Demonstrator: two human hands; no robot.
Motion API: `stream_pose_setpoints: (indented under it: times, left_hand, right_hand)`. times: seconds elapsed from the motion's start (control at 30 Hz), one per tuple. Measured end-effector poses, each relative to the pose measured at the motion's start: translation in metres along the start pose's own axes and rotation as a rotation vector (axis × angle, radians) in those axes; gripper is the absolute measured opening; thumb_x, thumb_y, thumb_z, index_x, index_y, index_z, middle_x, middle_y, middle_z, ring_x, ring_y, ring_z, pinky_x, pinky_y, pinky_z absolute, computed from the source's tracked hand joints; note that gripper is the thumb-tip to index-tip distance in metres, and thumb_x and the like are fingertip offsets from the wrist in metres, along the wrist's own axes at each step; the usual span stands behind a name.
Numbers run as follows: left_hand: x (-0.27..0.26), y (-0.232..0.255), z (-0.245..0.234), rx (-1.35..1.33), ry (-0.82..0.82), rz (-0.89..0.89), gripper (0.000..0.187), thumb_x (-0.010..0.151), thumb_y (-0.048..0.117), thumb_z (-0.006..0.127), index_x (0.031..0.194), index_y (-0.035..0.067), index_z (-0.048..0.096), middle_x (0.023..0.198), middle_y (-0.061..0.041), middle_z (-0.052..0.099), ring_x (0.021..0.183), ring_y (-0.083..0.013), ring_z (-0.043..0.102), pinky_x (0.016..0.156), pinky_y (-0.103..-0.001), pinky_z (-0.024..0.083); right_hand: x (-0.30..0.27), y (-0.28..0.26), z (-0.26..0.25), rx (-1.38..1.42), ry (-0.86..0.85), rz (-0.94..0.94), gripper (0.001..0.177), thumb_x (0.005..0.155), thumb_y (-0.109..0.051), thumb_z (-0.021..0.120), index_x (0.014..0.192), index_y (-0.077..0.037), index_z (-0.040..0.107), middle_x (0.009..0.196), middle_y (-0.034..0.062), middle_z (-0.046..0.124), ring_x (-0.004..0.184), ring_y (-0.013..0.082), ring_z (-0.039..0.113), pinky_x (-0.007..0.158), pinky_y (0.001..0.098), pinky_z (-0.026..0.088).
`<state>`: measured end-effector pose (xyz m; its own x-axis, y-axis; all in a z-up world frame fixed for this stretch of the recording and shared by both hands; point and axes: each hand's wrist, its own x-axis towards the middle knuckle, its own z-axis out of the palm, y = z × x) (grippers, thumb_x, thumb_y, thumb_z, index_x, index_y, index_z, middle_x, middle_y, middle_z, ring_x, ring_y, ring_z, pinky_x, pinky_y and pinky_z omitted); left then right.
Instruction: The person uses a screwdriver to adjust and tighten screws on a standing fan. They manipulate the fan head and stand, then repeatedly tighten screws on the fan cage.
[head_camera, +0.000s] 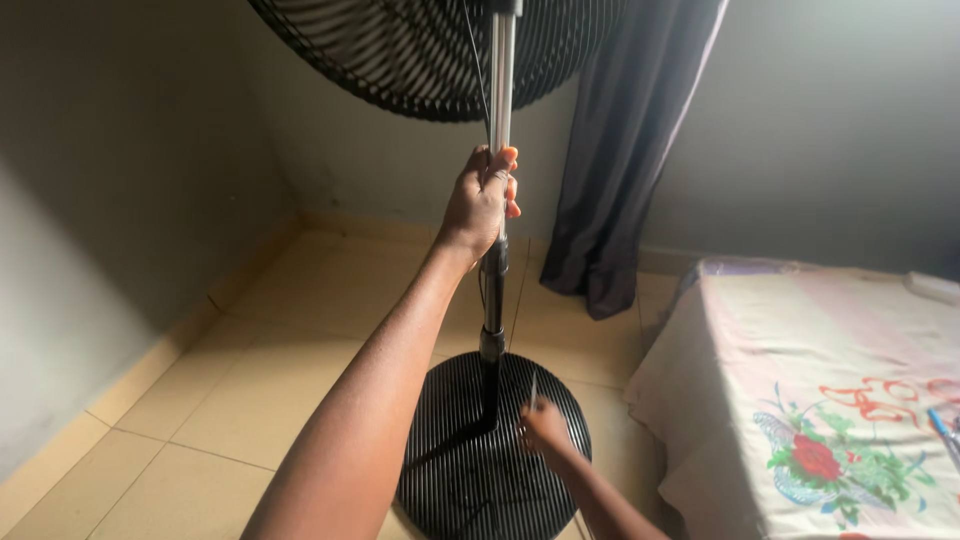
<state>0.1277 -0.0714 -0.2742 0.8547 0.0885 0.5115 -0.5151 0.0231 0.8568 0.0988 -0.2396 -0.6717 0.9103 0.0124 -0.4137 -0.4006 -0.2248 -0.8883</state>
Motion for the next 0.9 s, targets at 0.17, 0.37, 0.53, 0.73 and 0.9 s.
stream_pose_setpoints:
  times: [0.17, 0.37, 0.53, 0.73, 0.9]
  left_hand:
    - [-0.011, -0.005, 0.005, 0.001, 0.007, 0.011, 0.024, 0.104, 0.035, 0.051, 0.11, 0.011, 0.055, 0.074, 0.006, 0.053, 0.06, -0.0038, 0.052, 0.057, -0.023, 0.05]
    - [-0.017, -0.012, 0.003, 0.072, 0.003, -0.003, 0.021, 0.108, 0.031, 0.052, 0.106, 0.01, 0.053, 0.073, 0.005, 0.05, 0.061, -0.0048, 0.05, 0.058, -0.023, 0.05]
    - [-0.014, -0.023, 0.007, -0.021, 0.025, 0.061, 0.011, 0.105, 0.016, 0.049, 0.109, 0.009, 0.056, 0.082, 0.004, 0.055, 0.063, -0.0048, 0.051, 0.058, -0.023, 0.049]
    - [-0.015, -0.029, 0.008, -0.097, 0.042, 0.03, 0.011, 0.104, 0.015, 0.052, 0.109, 0.006, 0.056, 0.086, 0.001, 0.058, 0.064, -0.0064, 0.052, 0.058, -0.025, 0.05]
    - [-0.018, -0.034, -0.004, 0.031, -0.019, -0.024, 0.016, 0.104, 0.021, 0.054, 0.113, 0.009, 0.059, 0.082, 0.001, 0.062, 0.071, -0.0059, 0.062, 0.069, -0.022, 0.055]
  right_hand:
    - [0.002, 0.083, 0.019, -0.379, 0.047, 0.229, 0.03, 0.101, -0.02, 0.051, 0.125, -0.01, 0.065, 0.085, 0.0111, 0.073, 0.062, 0.0184, 0.069, 0.057, 0.0332, 0.055]
    - [-0.016, 0.076, 0.021, -0.425, 0.146, 0.178, 0.035, 0.097, -0.023, 0.056, 0.132, -0.019, 0.058, 0.089, 0.008, 0.073, 0.065, 0.0175, 0.064, 0.065, 0.0374, 0.055]
    - [-0.055, -0.034, 0.02, 0.017, 0.432, -0.361, 0.019, 0.099, -0.025, 0.051, 0.102, -0.008, 0.061, 0.07, 0.0093, 0.061, 0.058, 0.0179, 0.053, 0.058, 0.0386, 0.043]
    - [-0.087, -0.254, -0.012, 0.419, -0.089, -0.988, 0.033, 0.095, -0.016, 0.068, 0.114, -0.008, 0.043, 0.108, 0.0043, 0.048, 0.097, 0.0148, 0.051, 0.085, 0.0344, 0.048]
    - [-0.125, -0.32, -0.038, -0.026, -0.181, -0.833, 0.05, 0.082, -0.012, 0.07, 0.127, -0.01, 0.048, 0.129, 0.0143, 0.059, 0.123, 0.0216, 0.056, 0.103, 0.0351, 0.044]
